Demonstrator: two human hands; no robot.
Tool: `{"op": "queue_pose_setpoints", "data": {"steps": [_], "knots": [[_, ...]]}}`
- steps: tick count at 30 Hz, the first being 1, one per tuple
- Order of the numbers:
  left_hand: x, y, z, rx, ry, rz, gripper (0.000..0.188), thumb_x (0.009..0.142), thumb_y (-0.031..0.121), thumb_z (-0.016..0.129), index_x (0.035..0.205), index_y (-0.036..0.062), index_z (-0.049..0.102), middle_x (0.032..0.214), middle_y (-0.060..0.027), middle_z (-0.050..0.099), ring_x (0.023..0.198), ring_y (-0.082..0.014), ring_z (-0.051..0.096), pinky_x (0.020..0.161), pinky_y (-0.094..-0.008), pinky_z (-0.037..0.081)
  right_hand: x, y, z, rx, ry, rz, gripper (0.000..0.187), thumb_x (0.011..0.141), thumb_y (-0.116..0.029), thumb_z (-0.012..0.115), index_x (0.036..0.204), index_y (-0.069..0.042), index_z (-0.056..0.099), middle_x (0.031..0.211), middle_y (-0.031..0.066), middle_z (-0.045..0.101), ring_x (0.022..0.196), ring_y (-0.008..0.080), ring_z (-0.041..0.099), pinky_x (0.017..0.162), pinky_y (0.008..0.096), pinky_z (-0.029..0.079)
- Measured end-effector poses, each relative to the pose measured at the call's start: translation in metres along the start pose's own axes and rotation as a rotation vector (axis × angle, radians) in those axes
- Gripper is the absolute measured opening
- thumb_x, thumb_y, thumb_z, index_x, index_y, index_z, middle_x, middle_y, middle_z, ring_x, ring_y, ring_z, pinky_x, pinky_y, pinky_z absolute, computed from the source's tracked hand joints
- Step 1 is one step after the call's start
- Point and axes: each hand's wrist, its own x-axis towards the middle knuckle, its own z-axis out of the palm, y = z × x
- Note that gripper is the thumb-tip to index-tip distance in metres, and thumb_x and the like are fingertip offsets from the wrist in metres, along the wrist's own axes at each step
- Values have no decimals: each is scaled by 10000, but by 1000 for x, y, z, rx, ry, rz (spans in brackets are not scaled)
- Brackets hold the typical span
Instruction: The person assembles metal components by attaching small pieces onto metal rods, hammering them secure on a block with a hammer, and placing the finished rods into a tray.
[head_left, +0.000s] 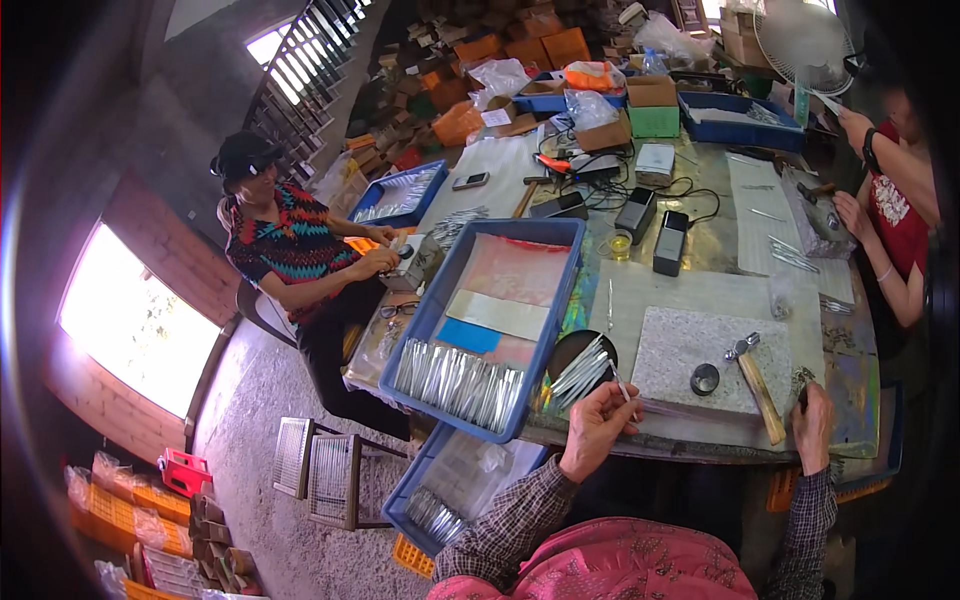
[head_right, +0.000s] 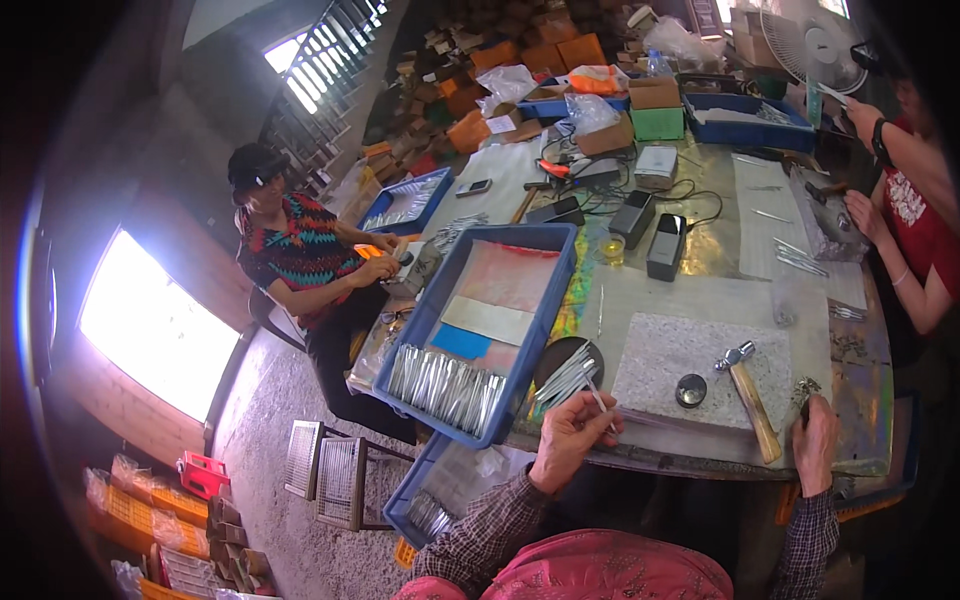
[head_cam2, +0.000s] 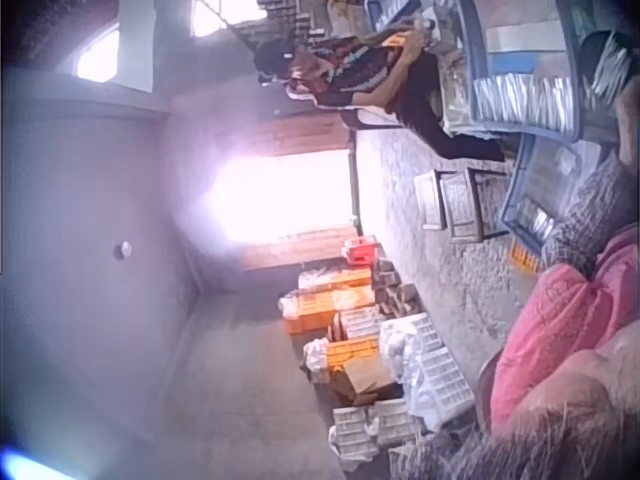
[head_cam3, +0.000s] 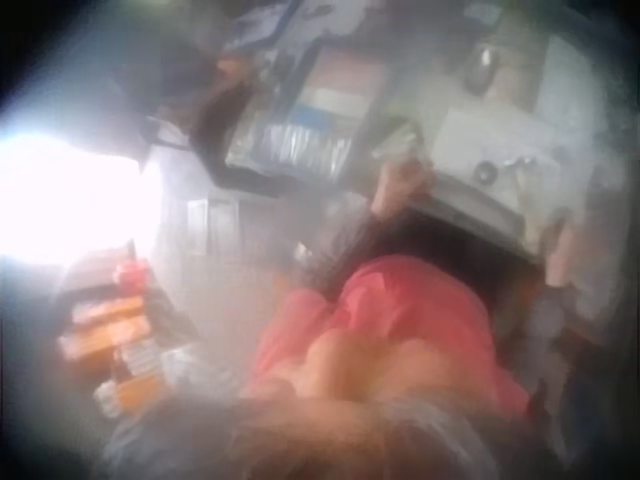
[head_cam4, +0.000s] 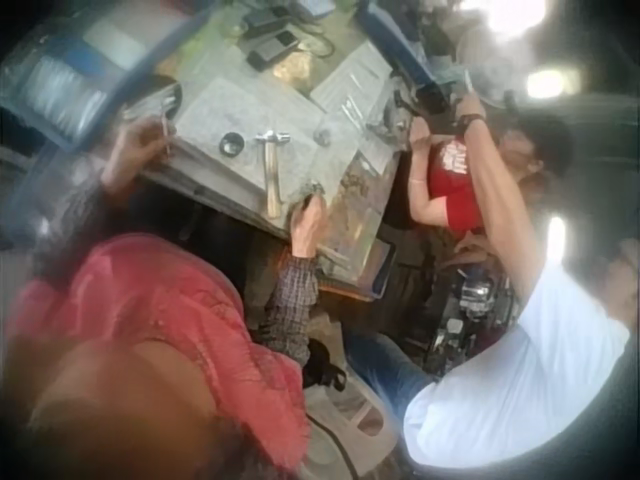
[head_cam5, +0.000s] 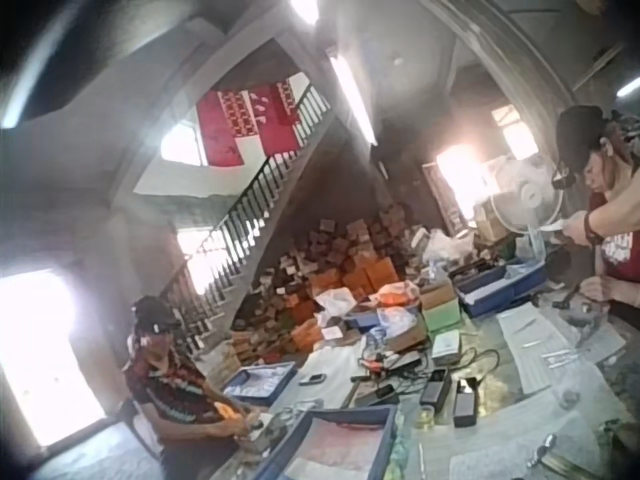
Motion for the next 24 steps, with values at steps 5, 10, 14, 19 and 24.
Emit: {"op": "queue_pose_setpoints", "data": {"steps": [5,10,14,19,24], "knots": [[-1,-3,4,-90,-14,23,182,937,55,624,1101,-18,592,844,-29,654,770,-78,637,654,-212,530,-4,-4,3,7,80,-43,187,711,100,579,835,52,447,775,254,482,763,461,504,655,478,390],[-1,-4,4,-79,-16,5,203,936,63,625,1126,-1,593,839,-17,655,768,-73,632,645,-204,518,-3,-10,-2,26,54,0,179,715,109,564,836,49,446,777,244,479,757,446,501,660,466,396],[-2,-4,7,-85,4,-21,218,939,68,622,1145,6,590,836,-12,653,766,-70,628,642,-201,514,-2,-13,-4,59,69,12,178,723,109,561,864,46,473,806,238,504,777,423,526,680,438,416],[0,-7,7,-85,-15,27,234,939,66,622,1162,6,581,824,-6,644,767,-68,626,643,-199,514,2,-13,-6,157,68,55,178,741,105,556,896,35,505,814,194,519,764,368,538,701,395,440],[0,-6,5,-100,-55,19,240,948,47,603,1175,-22,569,891,-50,666,811,-105,642,693,-227,544,6,-31,-15,245,178,23,152,785,111,546,899,19,506,788,130,501,699,237,508,644,308,421]]}}
